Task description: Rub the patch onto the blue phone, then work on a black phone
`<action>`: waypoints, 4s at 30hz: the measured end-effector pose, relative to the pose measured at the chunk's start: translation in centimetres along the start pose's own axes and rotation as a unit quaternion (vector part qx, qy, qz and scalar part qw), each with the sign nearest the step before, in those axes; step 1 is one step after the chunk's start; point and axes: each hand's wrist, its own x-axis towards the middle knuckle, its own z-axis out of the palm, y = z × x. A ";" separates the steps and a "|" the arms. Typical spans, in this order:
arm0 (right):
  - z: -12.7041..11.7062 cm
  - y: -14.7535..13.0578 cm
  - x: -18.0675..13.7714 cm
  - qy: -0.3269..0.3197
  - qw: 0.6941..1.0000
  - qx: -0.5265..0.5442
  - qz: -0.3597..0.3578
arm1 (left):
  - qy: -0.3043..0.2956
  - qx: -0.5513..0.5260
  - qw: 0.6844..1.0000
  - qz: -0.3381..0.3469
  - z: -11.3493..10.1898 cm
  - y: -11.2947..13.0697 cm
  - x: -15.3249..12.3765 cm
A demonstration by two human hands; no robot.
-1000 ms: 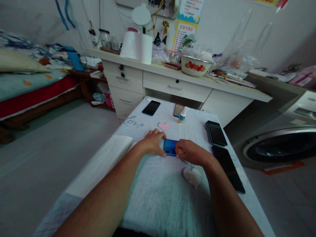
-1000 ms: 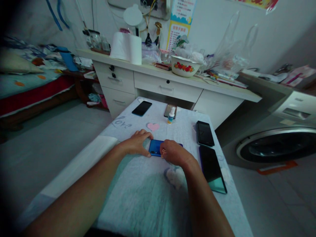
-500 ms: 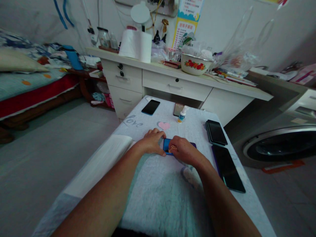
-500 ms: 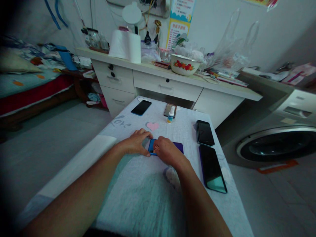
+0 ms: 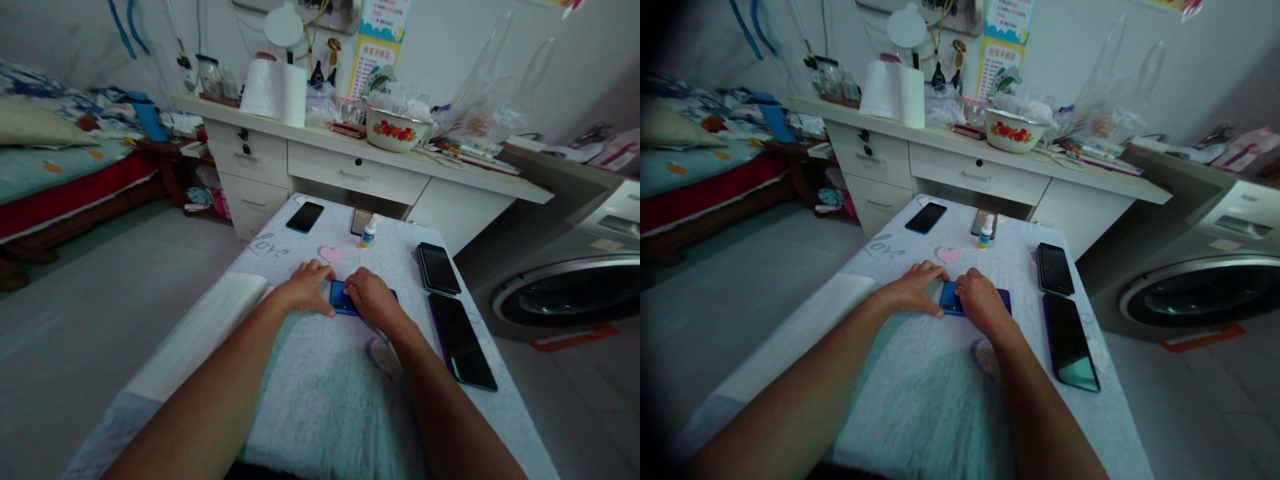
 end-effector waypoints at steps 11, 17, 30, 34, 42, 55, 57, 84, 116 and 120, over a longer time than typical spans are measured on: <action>-0.7 -0.4 -0.4 -0.040 0.997 0.032 -0.050 | -0.002 0.002 1.000 0.000 0.0 0.0 0.0; -0.5 0.1 -0.1 -0.025 1.000 -0.010 -0.002 | -0.006 0.005 1.000 -0.002 0.1 0.0 0.0; 0.1 0.4 0.8 0.011 0.996 -0.056 0.069 | -0.008 -0.001 1.000 -0.003 -0.1 0.2 -0.1; 0.6 -0.1 1.0 0.012 0.998 -0.045 0.033 | -0.007 0.004 1.000 0.001 -0.1 0.2 -0.1; -0.1 0.7 0.9 -0.002 0.998 -0.048 0.039 | -0.003 -0.002 1.000 0.003 0.1 -0.1 0.0; -1.6 2.1 0.2 -0.019 0.998 -0.022 0.052 | -0.012 0.000 1.000 -0.005 -0.1 0.1 -0.1; -2.0 2.1 -0.1 -0.025 0.999 -0.006 0.045 | -0.011 -0.002 1.000 -0.006 -0.2 0.1 -0.1; -4.3 2.3 -1.8 -0.206 0.972 0.111 0.002 | -0.013 -0.003 1.000 -0.011 -0.3 0.4 -0.2; 0.2 1.3 0.5 0.037 0.996 -0.016 0.076 | -0.012 0.006 1.000 -0.016 -0.3 0.5 -0.2; 0.1 2.0 0.5 0.043 0.993 -0.043 0.099 | -0.009 0.004 1.000 -0.012 -0.3 0.5 -0.2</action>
